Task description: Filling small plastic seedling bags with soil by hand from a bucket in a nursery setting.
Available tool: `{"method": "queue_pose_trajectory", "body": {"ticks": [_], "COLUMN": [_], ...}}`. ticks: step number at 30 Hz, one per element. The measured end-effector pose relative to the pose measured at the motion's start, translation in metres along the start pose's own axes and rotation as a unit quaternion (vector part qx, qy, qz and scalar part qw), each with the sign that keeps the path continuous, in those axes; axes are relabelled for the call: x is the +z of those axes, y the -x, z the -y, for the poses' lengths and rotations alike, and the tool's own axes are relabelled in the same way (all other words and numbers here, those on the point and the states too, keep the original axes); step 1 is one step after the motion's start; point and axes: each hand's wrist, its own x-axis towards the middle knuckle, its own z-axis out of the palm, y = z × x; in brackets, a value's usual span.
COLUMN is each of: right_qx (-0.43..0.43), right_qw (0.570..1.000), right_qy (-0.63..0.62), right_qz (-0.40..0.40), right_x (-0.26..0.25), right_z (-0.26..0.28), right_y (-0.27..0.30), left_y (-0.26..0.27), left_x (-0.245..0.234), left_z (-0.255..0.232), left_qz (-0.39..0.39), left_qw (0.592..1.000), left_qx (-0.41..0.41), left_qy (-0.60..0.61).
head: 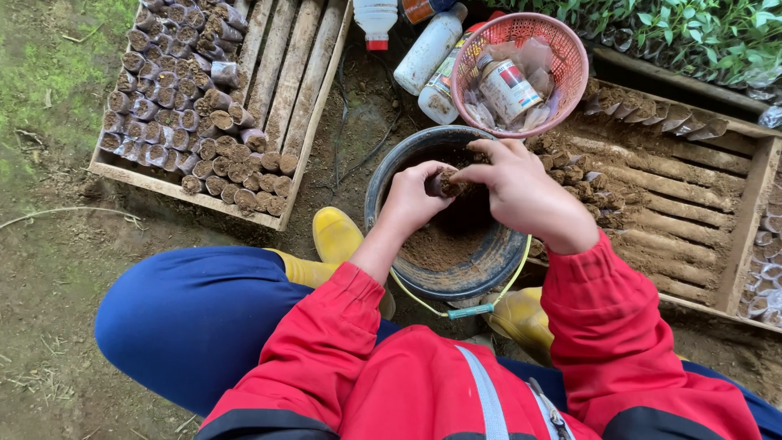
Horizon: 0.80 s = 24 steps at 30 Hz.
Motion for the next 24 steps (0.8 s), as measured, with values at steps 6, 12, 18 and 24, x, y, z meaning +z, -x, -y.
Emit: {"method": "queue_pose_trajectory", "body": {"ticks": [6, 12, 18, 24], "right_qx": [0.025, -0.032, 0.146, 0.175], "right_qw": [0.994, 0.994, 0.981, 0.948], "right_qy": [0.099, -0.107, -0.034, 0.117], "right_qz": [0.042, 0.012, 0.12, 0.24], "right_x": [0.032, 0.0, 0.105, 0.315], "right_z": [0.0, -0.018, -0.101, -0.176], "right_y": [-0.009, -0.014, -0.071, -0.06], "left_y": [0.001, -0.003, -0.013, -0.006], "left_x": [0.001, -0.003, -0.001, -0.006], "left_z": [0.004, 0.008, 0.014, 0.002], "left_qz": [0.002, -0.014, -0.015, 0.006], "left_qw": [0.999, 0.998, 0.997, 0.997], "left_qx": [-0.033, -0.059, -0.072, -0.07], "left_qy": [0.002, 0.012, 0.005, 0.034]}}
